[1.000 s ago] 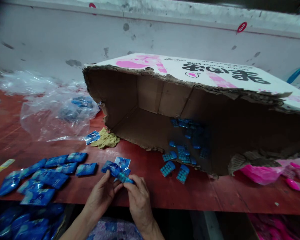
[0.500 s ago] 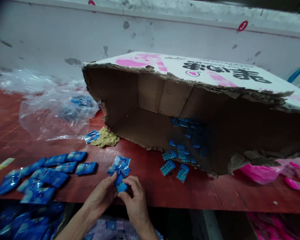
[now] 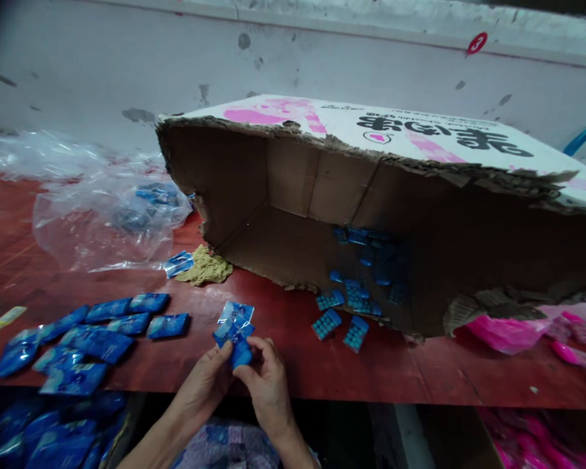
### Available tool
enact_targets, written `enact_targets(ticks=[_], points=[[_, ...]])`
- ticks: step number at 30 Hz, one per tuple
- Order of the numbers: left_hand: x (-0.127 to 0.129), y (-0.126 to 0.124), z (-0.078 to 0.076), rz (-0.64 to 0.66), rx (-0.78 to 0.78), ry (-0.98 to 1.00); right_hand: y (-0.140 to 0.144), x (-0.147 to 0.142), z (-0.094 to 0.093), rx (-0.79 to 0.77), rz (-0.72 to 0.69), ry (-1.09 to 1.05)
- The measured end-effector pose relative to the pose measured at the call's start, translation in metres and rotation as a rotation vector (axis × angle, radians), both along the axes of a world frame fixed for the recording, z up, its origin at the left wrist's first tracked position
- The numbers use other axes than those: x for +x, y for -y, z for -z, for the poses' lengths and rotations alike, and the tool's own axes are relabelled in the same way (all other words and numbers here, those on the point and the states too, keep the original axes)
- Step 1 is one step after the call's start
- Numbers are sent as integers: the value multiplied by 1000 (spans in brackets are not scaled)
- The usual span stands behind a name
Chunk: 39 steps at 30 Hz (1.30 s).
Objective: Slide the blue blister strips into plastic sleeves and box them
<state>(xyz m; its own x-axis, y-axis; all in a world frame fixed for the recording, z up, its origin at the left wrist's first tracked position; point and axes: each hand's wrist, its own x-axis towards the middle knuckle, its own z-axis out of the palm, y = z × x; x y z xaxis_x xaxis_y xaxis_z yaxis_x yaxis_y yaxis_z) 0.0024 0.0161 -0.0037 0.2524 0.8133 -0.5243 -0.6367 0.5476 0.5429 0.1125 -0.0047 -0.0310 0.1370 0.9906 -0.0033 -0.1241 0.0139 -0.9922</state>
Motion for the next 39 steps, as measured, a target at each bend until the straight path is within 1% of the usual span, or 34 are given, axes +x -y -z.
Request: enact_targets(ticks=[3,5,6,8,10,11,14,16,18,21,24,26,31,36,39], points=[[6,3,-1,-56,5,-64,2,-2,1,-37,25,-38],[5,4,-1,-27,-8,-43,1,1,-1,-82,-20,-37],[3,4,-2,4,-21,-15,0,4,-4,-96,-51,15],[-2,3,-2,72,-45,36,-4,12,-11,-92,-101,188],[-7,1,-2,119,-50,63,-8,19,-20,-51,-155,320],[-10,0,-1,136,-45,72,-10,22,-23,-23,-187,345],[-13,-1,0,177,-38,125,-13,24,-31,35,-278,301],[-13,-1,1,191,-60,161,-13,23,-32,46,-321,241],[-11,1,1,176,-80,194,-11,21,-31,44,-347,194],[-8,5,1,121,-82,223,-9,18,-25,9,-341,129],[-7,9,1,104,-70,212,-7,16,-17,-30,-320,80],[-5,11,1,97,-60,198,-6,15,-13,-28,-308,91],[0,14,-2,74,-46,134,-4,17,-12,19,-226,216],[2,9,-12,125,11,64,-5,19,-11,23,-222,125],[0,5,-15,89,20,0,-6,17,-11,15,-187,112]])
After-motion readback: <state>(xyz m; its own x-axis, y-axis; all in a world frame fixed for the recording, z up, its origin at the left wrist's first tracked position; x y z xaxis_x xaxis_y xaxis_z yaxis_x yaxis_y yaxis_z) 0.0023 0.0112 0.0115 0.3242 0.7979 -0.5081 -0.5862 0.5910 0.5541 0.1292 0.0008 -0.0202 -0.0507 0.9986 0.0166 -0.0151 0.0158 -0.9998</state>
